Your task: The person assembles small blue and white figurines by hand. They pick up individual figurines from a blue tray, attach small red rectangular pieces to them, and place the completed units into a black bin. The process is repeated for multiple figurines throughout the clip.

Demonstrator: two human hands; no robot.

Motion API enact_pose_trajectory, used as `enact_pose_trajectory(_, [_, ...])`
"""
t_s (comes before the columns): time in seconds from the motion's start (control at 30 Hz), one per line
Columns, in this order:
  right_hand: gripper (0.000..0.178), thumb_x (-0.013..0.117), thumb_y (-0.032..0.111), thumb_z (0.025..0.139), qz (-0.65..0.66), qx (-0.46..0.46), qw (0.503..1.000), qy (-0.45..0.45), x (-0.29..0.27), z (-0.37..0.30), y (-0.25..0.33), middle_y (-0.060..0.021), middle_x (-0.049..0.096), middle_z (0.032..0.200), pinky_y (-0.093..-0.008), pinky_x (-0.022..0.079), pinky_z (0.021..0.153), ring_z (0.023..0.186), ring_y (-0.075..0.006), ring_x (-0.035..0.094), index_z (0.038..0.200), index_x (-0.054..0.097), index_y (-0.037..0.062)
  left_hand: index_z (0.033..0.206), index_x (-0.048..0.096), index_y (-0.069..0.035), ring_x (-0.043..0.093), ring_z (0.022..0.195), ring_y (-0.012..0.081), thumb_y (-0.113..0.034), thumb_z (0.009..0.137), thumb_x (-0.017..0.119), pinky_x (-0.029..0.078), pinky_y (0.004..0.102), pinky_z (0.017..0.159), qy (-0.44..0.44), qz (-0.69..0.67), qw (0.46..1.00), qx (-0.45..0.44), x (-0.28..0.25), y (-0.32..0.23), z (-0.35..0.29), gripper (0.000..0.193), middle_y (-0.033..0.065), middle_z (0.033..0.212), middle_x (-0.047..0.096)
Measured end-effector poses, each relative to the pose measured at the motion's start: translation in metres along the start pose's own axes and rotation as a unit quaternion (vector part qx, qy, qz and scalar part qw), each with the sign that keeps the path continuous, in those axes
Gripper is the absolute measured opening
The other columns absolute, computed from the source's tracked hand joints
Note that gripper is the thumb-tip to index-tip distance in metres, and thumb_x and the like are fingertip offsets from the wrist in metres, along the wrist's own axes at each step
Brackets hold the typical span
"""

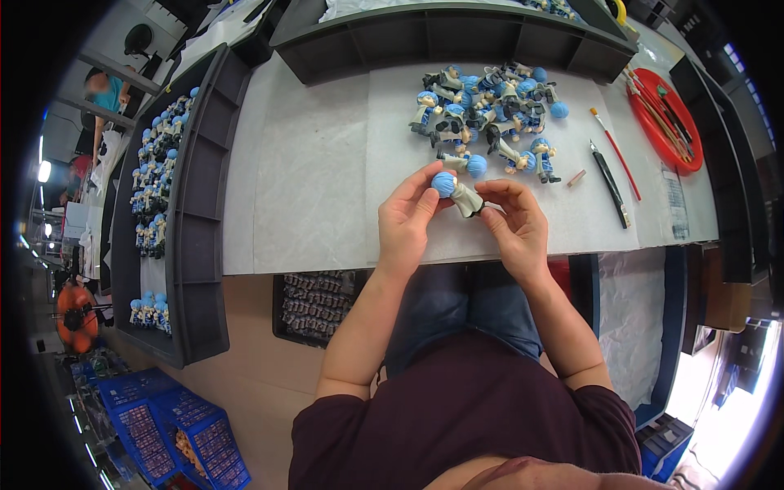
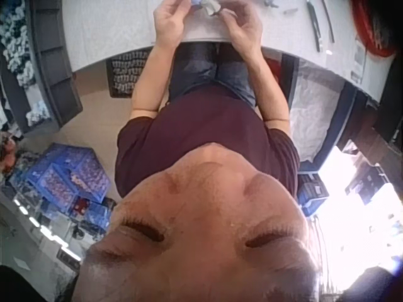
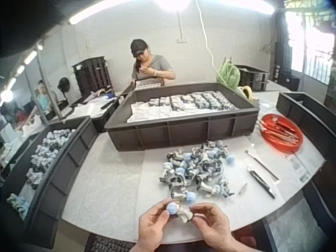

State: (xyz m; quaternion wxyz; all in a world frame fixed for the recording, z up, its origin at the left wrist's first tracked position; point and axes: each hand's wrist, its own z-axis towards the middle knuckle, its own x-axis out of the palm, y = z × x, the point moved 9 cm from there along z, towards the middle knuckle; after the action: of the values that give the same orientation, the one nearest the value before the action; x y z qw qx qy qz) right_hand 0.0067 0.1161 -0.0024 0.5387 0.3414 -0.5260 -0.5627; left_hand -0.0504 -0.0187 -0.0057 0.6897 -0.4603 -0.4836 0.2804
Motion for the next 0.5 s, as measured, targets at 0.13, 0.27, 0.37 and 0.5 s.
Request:
enact_pose_trajectory(0.13, [0.031, 0.052, -0.008, 0.084, 0.011, 0.013, 1.0, -0.004, -0.0006, 0.0007, 0.0008, -0.0116, 0.054, 0.112, -0.0296, 0.045, 0.089, 0.105, -0.017, 0.052, 0.114, 0.047, -0.0026, 0.123, 0.047, 0.003, 0.056, 0.106, 0.0208, -0.005, 0.092, 0.046, 0.048, 0.0323, 0.089, 0.0, -0.012, 1.0, -0.002, 0.0003, 0.0006, 0.0009, 0.032, 0.015, 0.115, 0.057])
enact_pose_trajectory(0.27, [0.034, 0.058, -0.006, 0.082, 0.019, 0.022, 1.0, 0.0, 0.0012, -0.0005, 0.0006, -0.0126, 0.055, 0.111, -0.031, 0.045, 0.089, 0.104, -0.0179, 0.054, 0.115, 0.048, -0.0044, 0.123, 0.048, 0.002, 0.056, 0.105, 0.0194, -0.005, 0.092, 0.046, 0.047, 0.032, 0.089, -0.002, -0.02, 1.0, -0.008, 0.0004, -0.0009, 0.0002, 0.032, 0.0149, 0.116, 0.057])
enact_pose_trajectory(0.37, [0.04, 0.063, -0.006, 0.078, 0.016, 0.01, 1.0, 0.012, 0.0032, -0.0019, 0.0009, -0.0126, 0.055, 0.111, -0.0315, 0.046, 0.089, 0.106, -0.019, 0.054, 0.116, 0.048, -0.005, 0.119, 0.05, 0.001, 0.056, 0.103, 0.0178, -0.005, 0.091, 0.048, 0.047, 0.0313, 0.089, 0.007, -0.013, 1.0, 0.0, 0.0016, -0.0024, 0.0001, 0.029, 0.014, 0.115, 0.057])
enact_pose_trajectory(0.5, [0.046, 0.067, -0.008, 0.074, 0.026, 0.005, 0.999, 0.022, 0.0055, -0.003, 0.004, -0.0128, 0.054, 0.112, -0.0318, 0.046, 0.09, 0.109, -0.0204, 0.053, 0.116, 0.048, -0.0048, 0.115, 0.052, -0.001, 0.056, 0.102, 0.017, -0.004, 0.09, 0.05, 0.046, 0.0311, 0.089, 0.006, 0.01, 1.0, 0.006, -0.0027, -0.0002, 0.0005, 0.025, 0.0125, 0.113, 0.058])
